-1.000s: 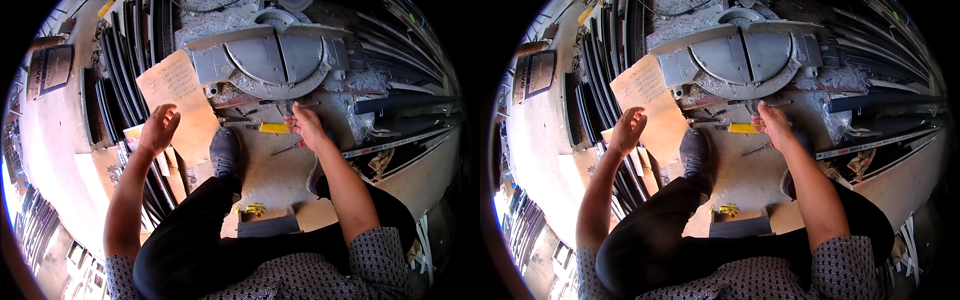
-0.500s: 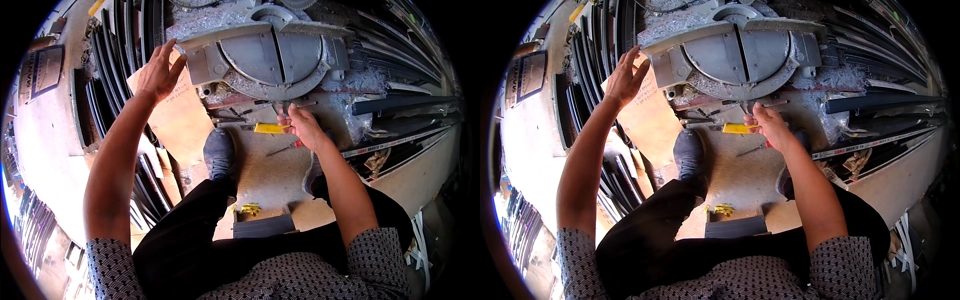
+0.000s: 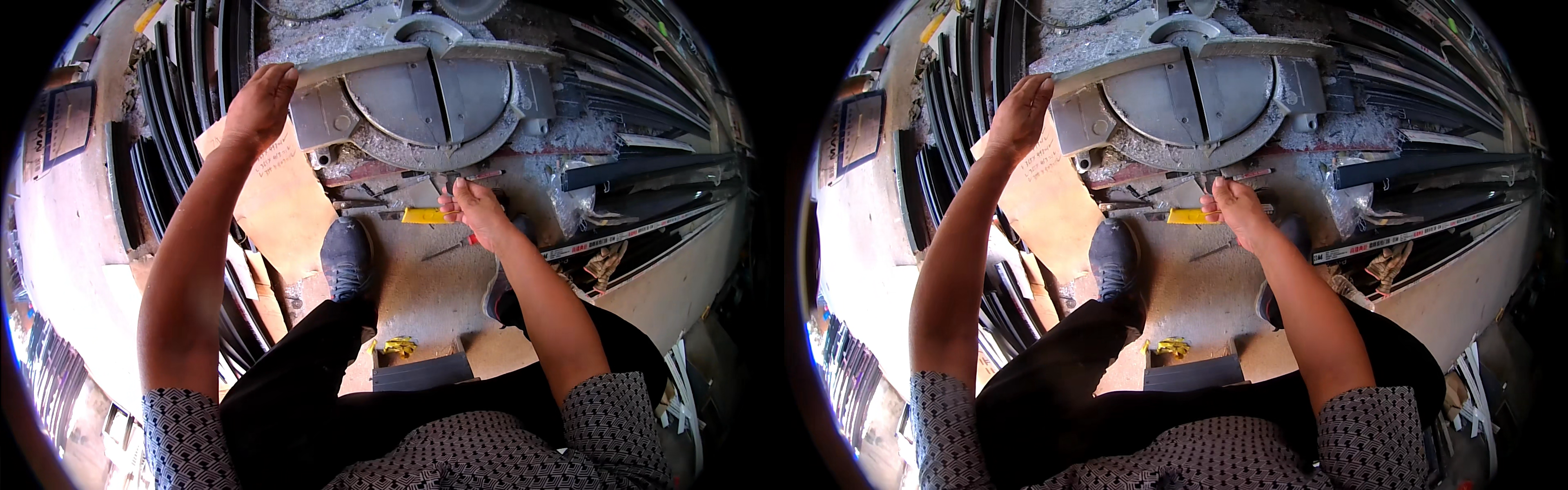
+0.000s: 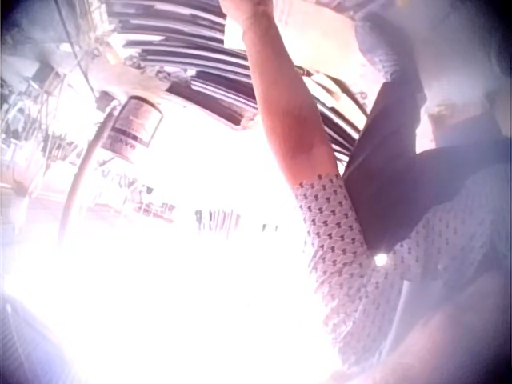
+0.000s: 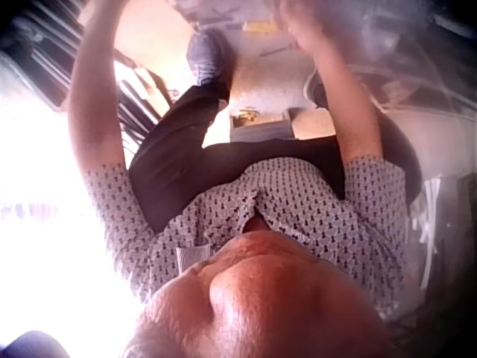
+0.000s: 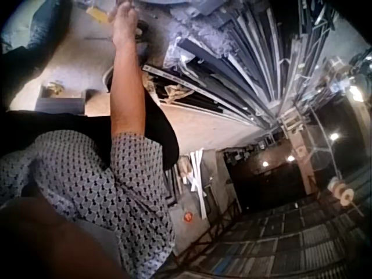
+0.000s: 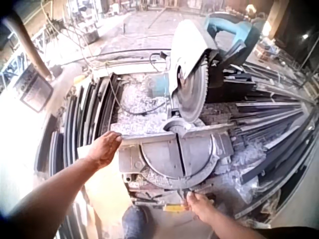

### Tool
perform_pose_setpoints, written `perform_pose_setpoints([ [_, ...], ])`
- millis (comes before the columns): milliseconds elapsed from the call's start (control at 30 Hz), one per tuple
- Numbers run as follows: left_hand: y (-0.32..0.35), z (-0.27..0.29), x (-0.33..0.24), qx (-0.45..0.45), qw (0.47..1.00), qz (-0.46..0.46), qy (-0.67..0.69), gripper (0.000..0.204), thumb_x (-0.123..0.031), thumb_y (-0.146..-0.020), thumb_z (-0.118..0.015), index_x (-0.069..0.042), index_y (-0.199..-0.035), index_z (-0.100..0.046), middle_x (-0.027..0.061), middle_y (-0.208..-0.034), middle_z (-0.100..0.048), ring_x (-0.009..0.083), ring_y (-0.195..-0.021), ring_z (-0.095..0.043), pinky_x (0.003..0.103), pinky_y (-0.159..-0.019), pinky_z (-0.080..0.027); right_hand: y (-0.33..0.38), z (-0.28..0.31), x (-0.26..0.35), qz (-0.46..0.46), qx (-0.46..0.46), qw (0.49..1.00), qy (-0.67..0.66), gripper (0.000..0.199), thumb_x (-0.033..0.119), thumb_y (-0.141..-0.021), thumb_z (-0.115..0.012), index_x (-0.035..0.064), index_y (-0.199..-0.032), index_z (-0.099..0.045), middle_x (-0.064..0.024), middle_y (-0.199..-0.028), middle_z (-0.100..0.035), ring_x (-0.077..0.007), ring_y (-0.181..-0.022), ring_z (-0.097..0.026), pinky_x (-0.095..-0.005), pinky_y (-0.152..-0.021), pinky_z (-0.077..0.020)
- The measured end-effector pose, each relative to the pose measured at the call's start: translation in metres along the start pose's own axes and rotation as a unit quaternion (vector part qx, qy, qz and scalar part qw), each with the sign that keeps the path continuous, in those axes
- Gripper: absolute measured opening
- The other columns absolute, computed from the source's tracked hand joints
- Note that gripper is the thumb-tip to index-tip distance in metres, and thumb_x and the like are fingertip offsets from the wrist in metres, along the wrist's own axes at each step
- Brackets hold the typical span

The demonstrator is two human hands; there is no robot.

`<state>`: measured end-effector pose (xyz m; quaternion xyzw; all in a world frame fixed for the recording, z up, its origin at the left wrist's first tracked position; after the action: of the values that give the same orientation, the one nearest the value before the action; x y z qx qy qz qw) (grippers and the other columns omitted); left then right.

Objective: The person sits on the floor in a workshop and uses a red screwdriver to adjust the locking mechanism of a miter saw. They repeatedly tighten and loosen the screw, test the saw's movement, and handle a long black profile and a pair of scissors nearby.

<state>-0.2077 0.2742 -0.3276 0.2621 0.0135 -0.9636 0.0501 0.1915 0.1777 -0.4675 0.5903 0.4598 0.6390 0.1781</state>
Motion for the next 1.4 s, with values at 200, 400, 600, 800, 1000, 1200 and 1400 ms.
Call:
perform_pose_setpoints([
  [200, 0.002, 0.0, -0.01, -0.054, 0.995, 0.009, -0.082, 0.044, -0.046, -0.108, -0.049, -0.011, -0.125, -0.069, 0.0125, -0.12, -0.071, 0.0356, -0.111, -0.067, 0.044, -0.094, -0.054, 0.0, 0.005, -0.001, 0.05, -0.061, 0.997, 0.006, 0.042, 0.038, -0.111, -0.051, -0.0002, -0.1, -0.065, -0.0095, -0.094, -0.072, -0.0147, -0.079, -0.067, -0.0307, -0.078, -0.0586],
  [400, 0.003, 0.003, -0.015, -0.093, 0.99, -0.012, -0.102, 0.038, -0.043, -0.106, -0.053, -0.012, -0.118, -0.072, 0.0105, -0.11, -0.075, 0.0348, -0.102, -0.07, 0.044, -0.085, -0.056, 0.002, 0.002, -0.001, 0.061, -0.072, 0.995, -0.026, 0.039, 0.035, -0.111, -0.053, -0.0001, -0.099, -0.067, -0.0092, -0.091, -0.072, -0.0148, -0.076, -0.067, -0.0305, -0.077, -0.0584],
  [600, 0.002, 0.001, -0.013, -0.104, 0.987, -0.016, -0.124, 0.034, -0.041, -0.106, -0.055, -0.013, -0.116, -0.072, 0.0097, -0.11, -0.075, 0.0348, -0.1, -0.071, 0.043, -0.083, -0.057, 0.001, 0.001, -0.004, 0.057, -0.069, 0.995, -0.047, 0.04, 0.035, -0.11, -0.054, -0.0012, -0.1, -0.066, -0.0106, -0.093, -0.072, -0.0162, -0.079, -0.069, -0.0309, -0.078, -0.0597],
  [800, 0.003, 0.002, -0.015, -0.124, 0.983, -0.027, -0.132, 0.031, -0.038, -0.105, -0.057, -0.013, -0.113, -0.073, 0.0089, -0.106, -0.075, 0.0332, -0.096, -0.072, 0.042, -0.08, -0.057, 0.003, -0.002, -0.002, 0.041, -0.078, 0.994, -0.062, 0.039, 0.033, -0.111, -0.053, -0.0026, -0.099, -0.066, -0.012, -0.095, -0.071, -0.0175, -0.08, -0.07, -0.0319, -0.08, -0.0606],
  [1000, 0.002, 0.0, -0.013, -0.127, 0.98, -0.036, -0.148, 0.03, -0.038, -0.106, -0.057, -0.014, -0.113, -0.072, 0.0087, -0.106, -0.075, 0.0328, -0.096, -0.072, 0.042, -0.079, -0.058, 0.006, -0.004, 0.004, 0.038, -0.088, 0.994, -0.053, 0.039, 0.032, -0.111, -0.052, -0.0036, -0.1, -0.066, -0.0127, -0.095, -0.071, -0.0181, -0.081, -0.07, -0.0317, -0.081, -0.0608],
  [1200, 0.002, 0.001, -0.017, -0.139, 0.978, -0.042, -0.15, 0.027, -0.036, -0.104, -0.059, -0.013, -0.11, -0.073, 0.0085, -0.102, -0.076, 0.0323, -0.092, -0.072, 0.041, -0.078, -0.058, 0.008, -0.005, 0.004, 0.044, -0.092, 0.993, -0.063, 0.041, 0.031, -0.111, -0.052, -0.0055, -0.101, -0.066, -0.0134, -0.096, -0.071, -0.0192, -0.082, -0.071, -0.0317, -0.082, -0.0611],
  [1400, 0.003, 0.0, -0.018, -0.149, 0.977, -0.052, -0.145, 0.026, -0.034, -0.103, -0.06, -0.013, -0.109, -0.073, 0.0085, -0.1, -0.076, 0.0324, -0.091, -0.072, 0.041, -0.078, -0.058, 0.005, -0.007, -0.001, 0.05, -0.096, 0.991, -0.081, 0.04, 0.031, -0.111, -0.052, -0.0057, -0.102, -0.066, -0.0143, -0.096, -0.071, -0.0199, -0.083, -0.072, -0.0322, -0.082, -0.0611],
])
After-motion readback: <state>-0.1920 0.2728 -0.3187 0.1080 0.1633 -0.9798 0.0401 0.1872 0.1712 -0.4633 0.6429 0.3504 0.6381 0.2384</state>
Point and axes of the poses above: each hand's wrist, its own y-axis away from the middle knuckle, its own z-axis out of the back of the hand, x = y × z, the point moved 9 cm from there along -y, towards the middle knuckle
